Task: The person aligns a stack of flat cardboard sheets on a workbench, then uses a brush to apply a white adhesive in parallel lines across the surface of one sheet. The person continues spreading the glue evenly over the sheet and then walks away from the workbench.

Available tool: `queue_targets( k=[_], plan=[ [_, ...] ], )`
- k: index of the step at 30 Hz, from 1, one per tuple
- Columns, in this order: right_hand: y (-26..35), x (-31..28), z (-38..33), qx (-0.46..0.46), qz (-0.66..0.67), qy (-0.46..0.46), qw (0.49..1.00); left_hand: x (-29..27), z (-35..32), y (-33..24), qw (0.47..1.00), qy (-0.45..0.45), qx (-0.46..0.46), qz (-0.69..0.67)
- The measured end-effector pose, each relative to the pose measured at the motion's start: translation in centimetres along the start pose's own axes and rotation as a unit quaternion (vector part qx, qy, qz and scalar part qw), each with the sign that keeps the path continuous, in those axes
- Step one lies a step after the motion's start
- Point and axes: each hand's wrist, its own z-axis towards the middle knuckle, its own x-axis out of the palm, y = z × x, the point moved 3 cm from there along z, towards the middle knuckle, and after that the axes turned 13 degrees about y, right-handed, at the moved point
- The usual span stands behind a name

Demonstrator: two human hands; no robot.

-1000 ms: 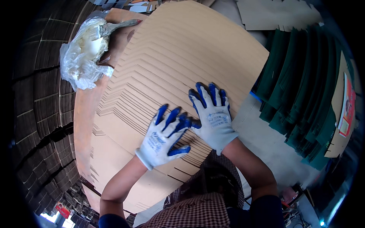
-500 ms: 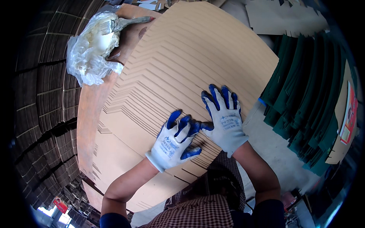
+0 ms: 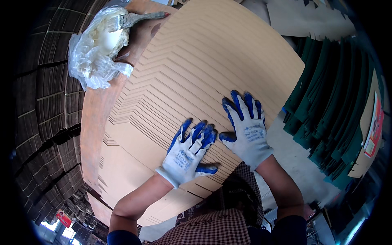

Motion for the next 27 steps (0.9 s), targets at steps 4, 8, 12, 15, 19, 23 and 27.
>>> queue_targets(
  k=[4,8,12,15,19,23,27],
  plan=[
    [0.0,0.1,0.1,-0.004,0.001,-0.001,1.0,0.0,-0.2,0.1,1.0,0.002,0.007,-0.003],
    [-0.1,0.2,0.1,0.0,-0.01,-0.002,1.0,0.1,-0.4,0.1,1.0,0.002,0.009,-0.001],
    [-0.2,0.4,0.2,0.004,-0.007,0.002,1.0,0.3,-0.6,0.1,1.0,-0.004,-0.003,0.0],
    [0.1,0.0,0.2,0.008,0.004,0.011,1.0,0.2,-1.0,-0.2,1.0,0.01,-0.016,0.011],
    [0.1,0.0,0.3,0.014,-0.005,0.011,1.0,0.3,-1.3,-0.4,1.0,0.013,-0.02,0.02],
    [-0.2,0.4,0.3,0.008,-0.001,0.002,1.0,0.3,-1.5,-0.5,0.999,0.022,-0.024,0.034],
    [-0.1,0.2,0.2,0.017,-0.008,0.008,1.0,0.3,-1.7,-0.7,0.998,0.034,-0.025,0.04]
  ],
)
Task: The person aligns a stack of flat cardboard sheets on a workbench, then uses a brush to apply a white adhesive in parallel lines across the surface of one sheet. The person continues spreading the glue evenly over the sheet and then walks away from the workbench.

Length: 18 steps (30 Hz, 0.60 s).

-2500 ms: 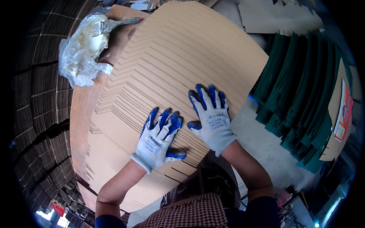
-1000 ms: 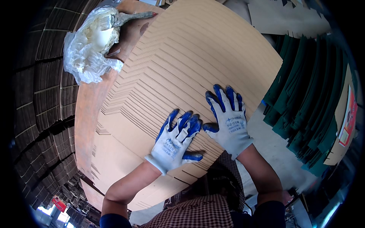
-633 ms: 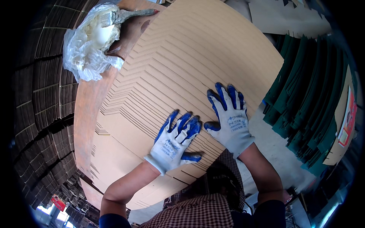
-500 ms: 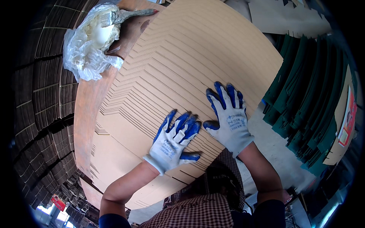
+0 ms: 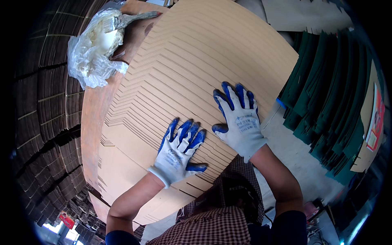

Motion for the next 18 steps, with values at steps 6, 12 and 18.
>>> queue_targets(
  k=[6,12,18],
  plan=[
    [0.0,0.2,0.2,0.005,-0.011,0.007,1.0,0.0,-0.3,-0.1,1.0,-0.012,0.011,-0.007],
    [-0.3,0.3,0.0,-0.012,0.008,-0.006,1.0,-1.1,-0.9,0.8,0.998,-0.055,0.0,-0.004],
    [1.0,0.5,-0.2,0.004,-0.034,-0.018,0.999,-0.8,-0.5,1.6,0.997,-0.026,-0.047,0.057]
  ],
)
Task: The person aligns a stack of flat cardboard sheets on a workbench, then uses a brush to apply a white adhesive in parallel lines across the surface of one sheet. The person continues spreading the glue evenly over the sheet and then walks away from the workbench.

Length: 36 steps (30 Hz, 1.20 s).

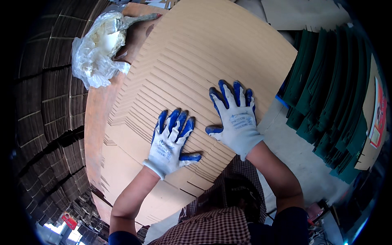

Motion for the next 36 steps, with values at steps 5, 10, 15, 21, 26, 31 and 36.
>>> queue_targets(
  k=[5,10,15,21,26,31,36],
  plan=[
    [-0.2,0.4,0.2,-0.001,0.004,0.008,1.0,0.1,-0.2,0.1,1.0,0.008,0.005,-0.003],
    [-0.2,0.1,0.3,0.009,0.002,0.026,1.0,-0.1,-0.6,0.1,1.0,0.019,0.004,-0.008],
    [-0.2,0.1,0.3,0.012,0.002,0.025,1.0,0.1,-0.8,0.1,1.0,0.018,0.005,-0.012],
    [-0.2,-0.1,0.3,0.003,0.003,0.02,1.0,0.1,-1.0,0.2,0.999,0.02,0.005,-0.026],
    [-0.4,0.3,0.3,-0.009,0.01,-0.004,1.0,0.3,-1.5,0.4,0.999,-0.003,0.012,-0.039],
    [-0.2,0.5,0.2,-0.01,0.015,-0.003,1.0,0.3,-2.2,0.6,0.999,-0.01,0.012,-0.04],
    [0.0,0.4,0.4,-0.009,0.003,0.008,1.0,0.6,-2.9,0.7,0.999,-0.01,0.018,-0.05]
  ],
)
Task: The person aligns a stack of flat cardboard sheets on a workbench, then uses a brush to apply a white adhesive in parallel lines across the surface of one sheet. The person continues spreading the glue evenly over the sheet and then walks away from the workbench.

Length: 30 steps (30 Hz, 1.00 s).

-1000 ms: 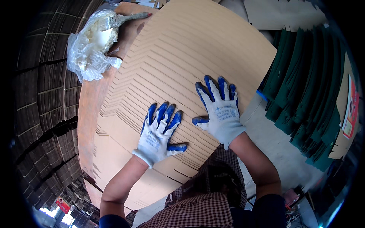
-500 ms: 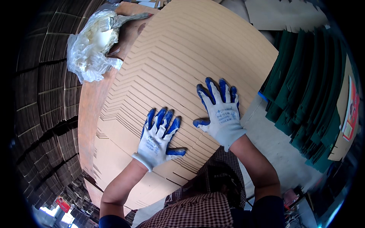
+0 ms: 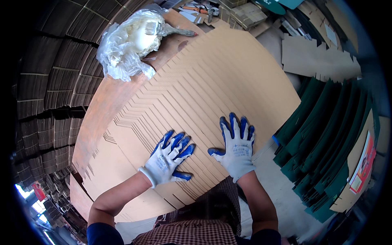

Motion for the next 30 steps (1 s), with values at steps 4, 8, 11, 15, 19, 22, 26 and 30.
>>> queue_targets(
  k=[4,8,11,15,19,22,26,30],
  plan=[
    [0.0,-0.1,0.2,0.005,-0.004,0.01,1.0,-0.4,-0.1,-0.3,1.0,0.0,-0.002,0.007],
    [-0.1,-0.1,0.0,-0.012,0.013,0.01,1.0,-0.5,1.6,-2.1,0.997,-0.048,0.037,-0.038],
    [-0.3,-0.3,-0.3,-0.022,0.017,0.011,1.0,0.6,3.0,-1.7,0.998,-0.048,0.035,-0.026],
    [-0.5,-0.4,-0.1,-0.014,0.011,0.01,1.0,1.0,3.3,-1.4,0.999,-0.035,0.029,-0.013],
    [-0.4,-0.5,-0.1,-0.007,0.008,0.024,1.0,1.0,3.2,-1.4,0.999,-0.038,0.031,-0.02],
    [-0.3,-0.5,-0.1,-0.009,0.01,0.026,1.0,0.9,3.1,-1.5,0.999,-0.029,0.027,-0.01],
    [-0.3,-0.4,-0.2,-0.009,0.003,0.021,1.0,1.1,3.0,-1.4,0.998,-0.04,0.034,-0.016],
    [-0.2,-0.2,-0.2,-0.009,-0.001,0.011,1.0,1.1,2.8,-1.4,0.998,-0.053,0.039,-0.018]
  ],
)
